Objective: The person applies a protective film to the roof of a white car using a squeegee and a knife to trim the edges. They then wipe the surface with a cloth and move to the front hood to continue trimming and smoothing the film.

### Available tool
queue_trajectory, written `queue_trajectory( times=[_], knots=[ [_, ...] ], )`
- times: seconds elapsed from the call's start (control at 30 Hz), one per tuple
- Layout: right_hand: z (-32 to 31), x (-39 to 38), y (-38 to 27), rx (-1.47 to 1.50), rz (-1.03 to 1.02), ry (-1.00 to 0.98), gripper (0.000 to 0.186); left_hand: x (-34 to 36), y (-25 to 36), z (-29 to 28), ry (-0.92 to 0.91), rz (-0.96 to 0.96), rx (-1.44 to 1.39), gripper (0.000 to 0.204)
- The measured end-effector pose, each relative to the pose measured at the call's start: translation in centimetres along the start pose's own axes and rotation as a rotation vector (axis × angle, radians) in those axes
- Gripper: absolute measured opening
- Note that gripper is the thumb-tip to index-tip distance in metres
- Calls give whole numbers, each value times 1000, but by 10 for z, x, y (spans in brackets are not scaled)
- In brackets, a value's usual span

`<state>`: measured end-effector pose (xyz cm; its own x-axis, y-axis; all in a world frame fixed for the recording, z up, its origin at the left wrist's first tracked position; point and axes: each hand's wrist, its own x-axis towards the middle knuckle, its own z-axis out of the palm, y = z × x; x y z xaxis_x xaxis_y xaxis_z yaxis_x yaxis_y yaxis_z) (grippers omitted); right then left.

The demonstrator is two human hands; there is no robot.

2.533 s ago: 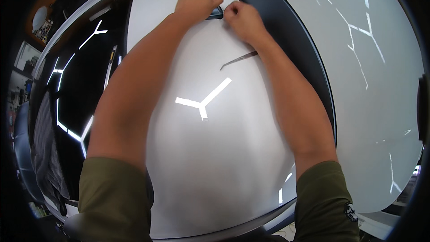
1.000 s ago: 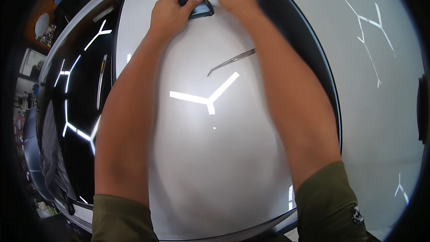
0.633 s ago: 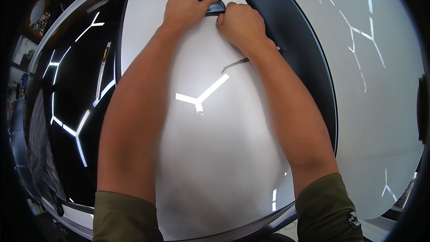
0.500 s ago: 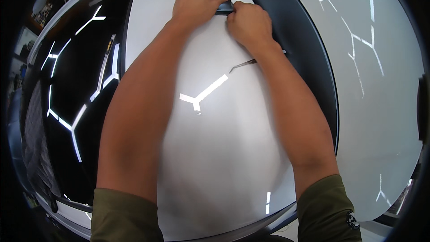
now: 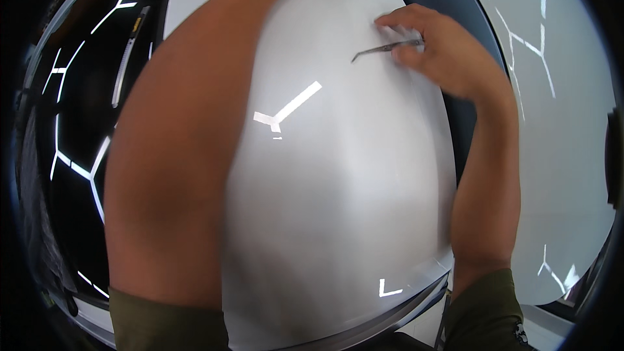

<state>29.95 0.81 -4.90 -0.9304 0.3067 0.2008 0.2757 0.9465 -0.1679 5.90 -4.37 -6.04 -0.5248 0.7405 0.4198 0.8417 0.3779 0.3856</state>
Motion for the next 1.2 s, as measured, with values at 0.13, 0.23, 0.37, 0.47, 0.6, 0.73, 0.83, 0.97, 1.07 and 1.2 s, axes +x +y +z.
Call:
queue_trajectory(
  times=[0.13, 0.23, 0.37, 0.47, 0.6, 0.73, 0.83, 0.97, 1.07, 1.2],
  knots=[
    [6, -9, -18, -87, 67, 1, 14, 2, -4, -2, 22, 2, 22, 60],
    [21, -3, -6, -215, 13, 139, 11, 2, 0, -1, 5, -9, 3, 60],
    [16, 19, -8, -183, 230, 165, 15, 3, -3, 1, 41, 17, 7, 61],
    [-11, 41, -47, -64, 359, 80, 24, -4, -4, -7, 11, -5, -14, 61],
    [10, 42, -2, -54, 198, 77, 30, -4, 1, -9, 6, -8, -33, 61],
    [18, 45, -12, -62, 257, 19, 34, 0, 1, -5, 6, -41, 8, 60],
    [23, 46, -9, -111, 226, 71, 34, 3, 1, -4, 10, -36, 35, 60],
    [24, 47, -10, -215, 162, 136, 35, 5, 0, -1, 33, -22, 30, 60],
    [32, 47, -13, -320, 186, 145, 36, 3, 4, -5, 7, -44, 6, 59],
    [44, 45, -17, -370, 230, 222, 38, -2, 5, -9, 17, -5, 7, 59]
  ],
)
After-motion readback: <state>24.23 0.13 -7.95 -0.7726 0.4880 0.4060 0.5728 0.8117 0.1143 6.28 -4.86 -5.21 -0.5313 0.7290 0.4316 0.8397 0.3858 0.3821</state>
